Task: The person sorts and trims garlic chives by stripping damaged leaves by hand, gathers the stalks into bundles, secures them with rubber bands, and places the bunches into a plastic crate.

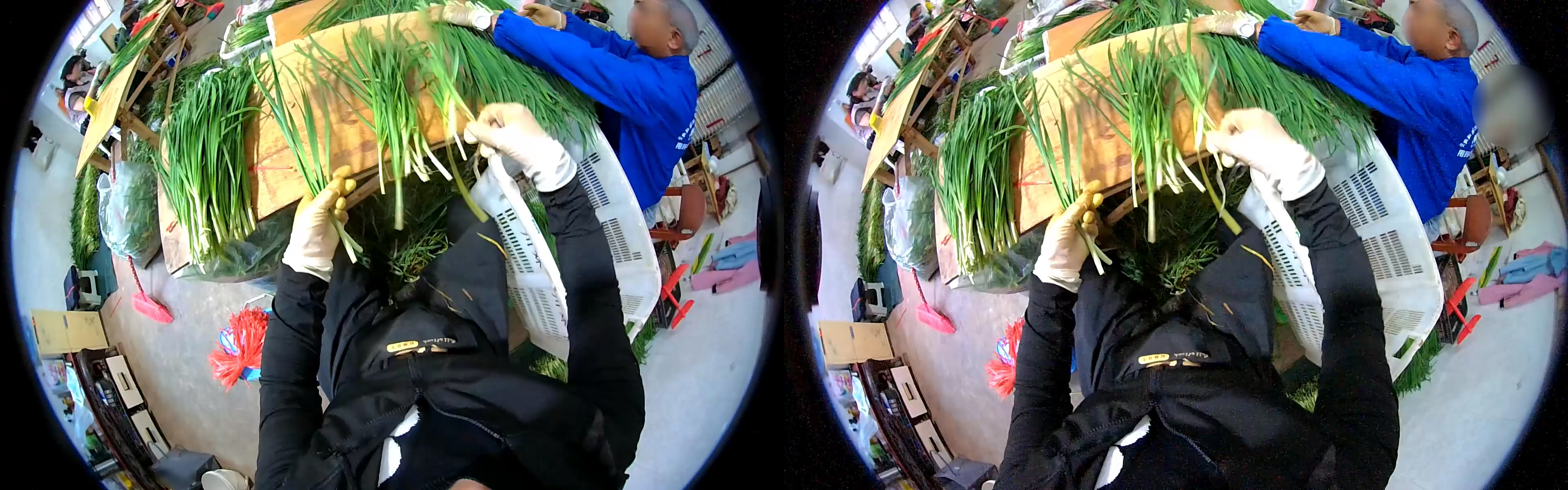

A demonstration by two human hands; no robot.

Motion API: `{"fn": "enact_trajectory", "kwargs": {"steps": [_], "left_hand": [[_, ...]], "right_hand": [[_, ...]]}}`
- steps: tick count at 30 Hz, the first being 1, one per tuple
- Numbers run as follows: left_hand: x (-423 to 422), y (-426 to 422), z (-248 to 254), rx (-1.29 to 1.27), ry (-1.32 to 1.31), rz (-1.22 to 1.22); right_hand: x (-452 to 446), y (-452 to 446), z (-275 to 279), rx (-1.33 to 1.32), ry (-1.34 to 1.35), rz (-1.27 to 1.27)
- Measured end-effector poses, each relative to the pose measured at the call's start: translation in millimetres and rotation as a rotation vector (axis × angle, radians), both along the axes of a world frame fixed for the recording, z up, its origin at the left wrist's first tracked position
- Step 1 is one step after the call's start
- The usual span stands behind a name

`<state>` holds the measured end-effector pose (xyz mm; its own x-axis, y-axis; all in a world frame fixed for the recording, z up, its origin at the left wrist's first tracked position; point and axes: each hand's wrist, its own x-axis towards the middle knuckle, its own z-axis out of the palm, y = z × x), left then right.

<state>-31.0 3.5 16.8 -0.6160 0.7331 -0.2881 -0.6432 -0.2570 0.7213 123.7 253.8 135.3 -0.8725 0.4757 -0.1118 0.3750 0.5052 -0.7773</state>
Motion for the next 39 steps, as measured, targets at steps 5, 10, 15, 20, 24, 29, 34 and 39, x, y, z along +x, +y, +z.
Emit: {"fn": "enact_trajectory", "kwargs": {"steps": [5, 10, 15, 20, 24, 29, 34, 39], "left_hand": [[1.5, -4.7, -0.9, 0.001, 0.007, -0.018], [11.0, 23.5, 13.5, 0.021, 0.1, -0.074], [16.8, 48.9, -4.0, -0.125, 0.198, -0.097], [19.8, 45.5, -4.8, -0.133, 0.079, -0.034], [19.4, 30.8, 1.3, -0.09, 0.055, -0.118], [10.7, 16.0, 1.2, -0.034, 0.045, -0.057], [-1.1, 2.8, 4.4, 0.092, -0.028, 0.015], [-1.3, 5.6, 7.4, 0.176, -0.111, -0.071]], "right_hand": [[15.7, -4.6, 8.6, -0.304, 0.247, -0.075], [11.7, -54.6, -50.1, -0.179, 0.199, 0.028], [13.8, -97.6, -97.7, -0.069, 0.201, 0.059], [5.5, -73.6, -106.8, -0.427, 0.131, -0.154], [-29.0, -42.0, -111.9, -0.074, -0.042, -0.178], [-73.6, -16.7, -89.8, 0.374, -0.012, -0.071], [-62.5, -24.3, -73.3, 0.493, 0.177, -0.308], [-34.6, -95.3, -76.2, -0.737, 0.162, 0.208]]}}
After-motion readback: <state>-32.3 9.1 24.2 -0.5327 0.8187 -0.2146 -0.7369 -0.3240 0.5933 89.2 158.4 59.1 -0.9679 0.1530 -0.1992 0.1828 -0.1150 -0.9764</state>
